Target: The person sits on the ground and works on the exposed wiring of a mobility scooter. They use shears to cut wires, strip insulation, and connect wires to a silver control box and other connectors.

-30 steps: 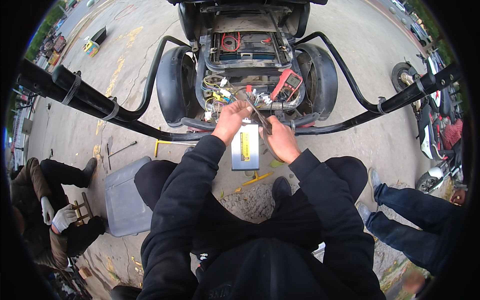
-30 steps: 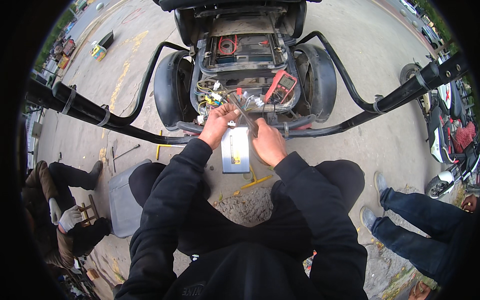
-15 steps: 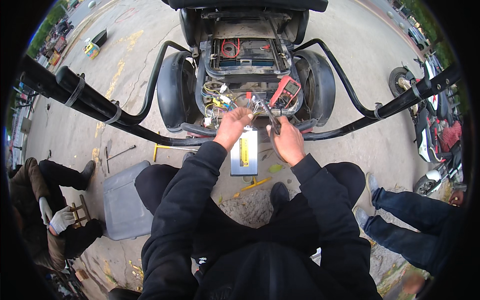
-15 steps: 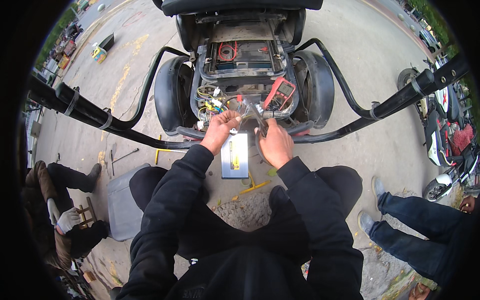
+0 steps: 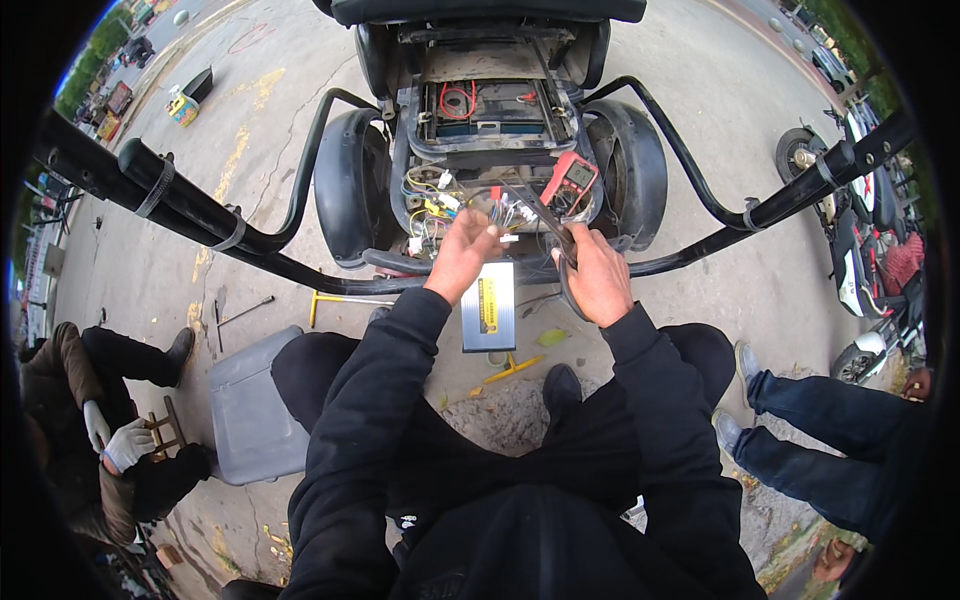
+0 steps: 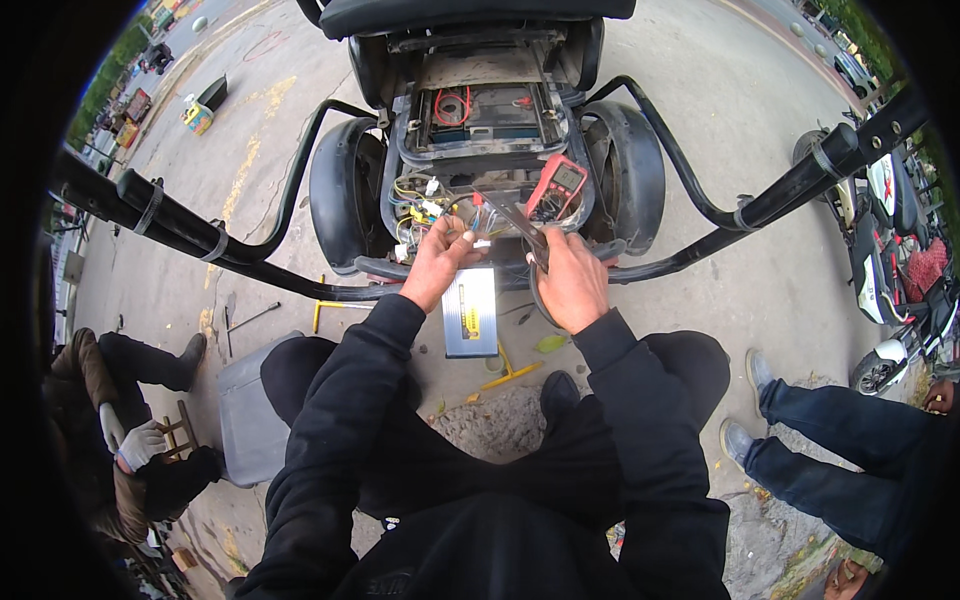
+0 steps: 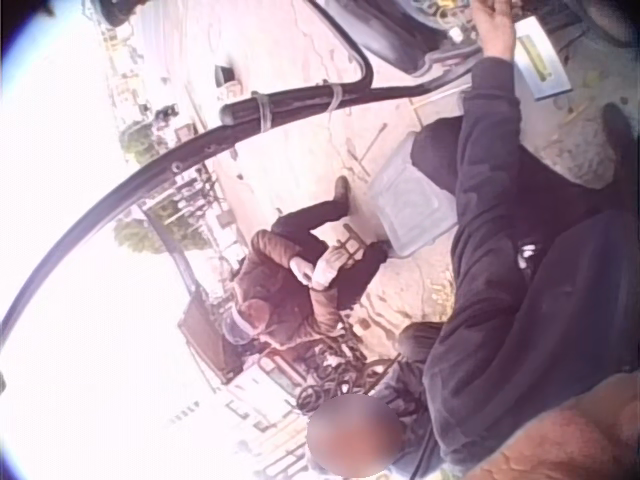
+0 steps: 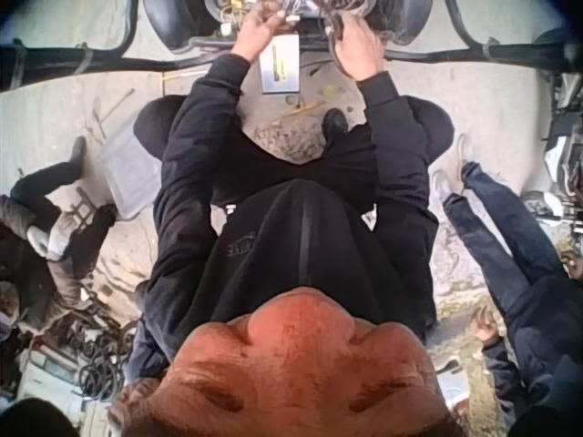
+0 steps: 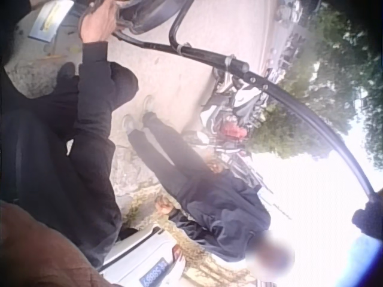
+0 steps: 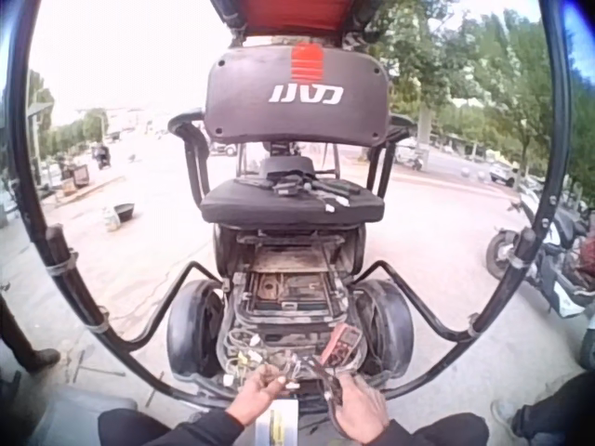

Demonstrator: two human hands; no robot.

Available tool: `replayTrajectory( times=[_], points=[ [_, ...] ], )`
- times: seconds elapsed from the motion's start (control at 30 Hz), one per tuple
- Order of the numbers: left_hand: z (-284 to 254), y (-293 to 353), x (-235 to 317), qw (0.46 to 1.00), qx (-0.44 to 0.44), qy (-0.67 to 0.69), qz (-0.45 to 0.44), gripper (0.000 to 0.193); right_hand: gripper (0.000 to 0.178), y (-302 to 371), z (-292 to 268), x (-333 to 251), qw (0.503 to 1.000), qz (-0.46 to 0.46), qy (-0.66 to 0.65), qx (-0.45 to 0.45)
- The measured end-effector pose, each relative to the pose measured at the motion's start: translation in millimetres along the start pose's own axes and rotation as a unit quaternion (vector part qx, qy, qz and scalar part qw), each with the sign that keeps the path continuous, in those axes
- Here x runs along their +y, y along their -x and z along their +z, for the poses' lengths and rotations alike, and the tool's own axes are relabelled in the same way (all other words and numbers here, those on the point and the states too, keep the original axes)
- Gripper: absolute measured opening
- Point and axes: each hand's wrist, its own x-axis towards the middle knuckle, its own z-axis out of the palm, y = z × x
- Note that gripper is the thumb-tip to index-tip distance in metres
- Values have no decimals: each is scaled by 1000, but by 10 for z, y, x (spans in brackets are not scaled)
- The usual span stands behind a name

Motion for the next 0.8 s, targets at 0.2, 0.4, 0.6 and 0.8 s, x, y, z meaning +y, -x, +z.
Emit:
replayTrajectory(
  times=[0.2, 0.4, 0.6, 0.8],
  points=[
    [21, 0, -2, 1000, -15, 17, 6, 14, 37, 6, 22, -127, 999, 2, 43, 9],
    [-2, -26, -47, 1000, -3, 0, -12, 20, 39, 14, -22, -250, 982, -103, -86, 131],
    [5, -32, -83, 1000, 3, 6, 8, 20, 37, 230, 254, -321, 999, -41, -28, 20],
    [46, -49, -34, 1000, 19, 13, -16, 19, 36, 192, 445, -82, 999, 4, 38, 23]
  ],
)
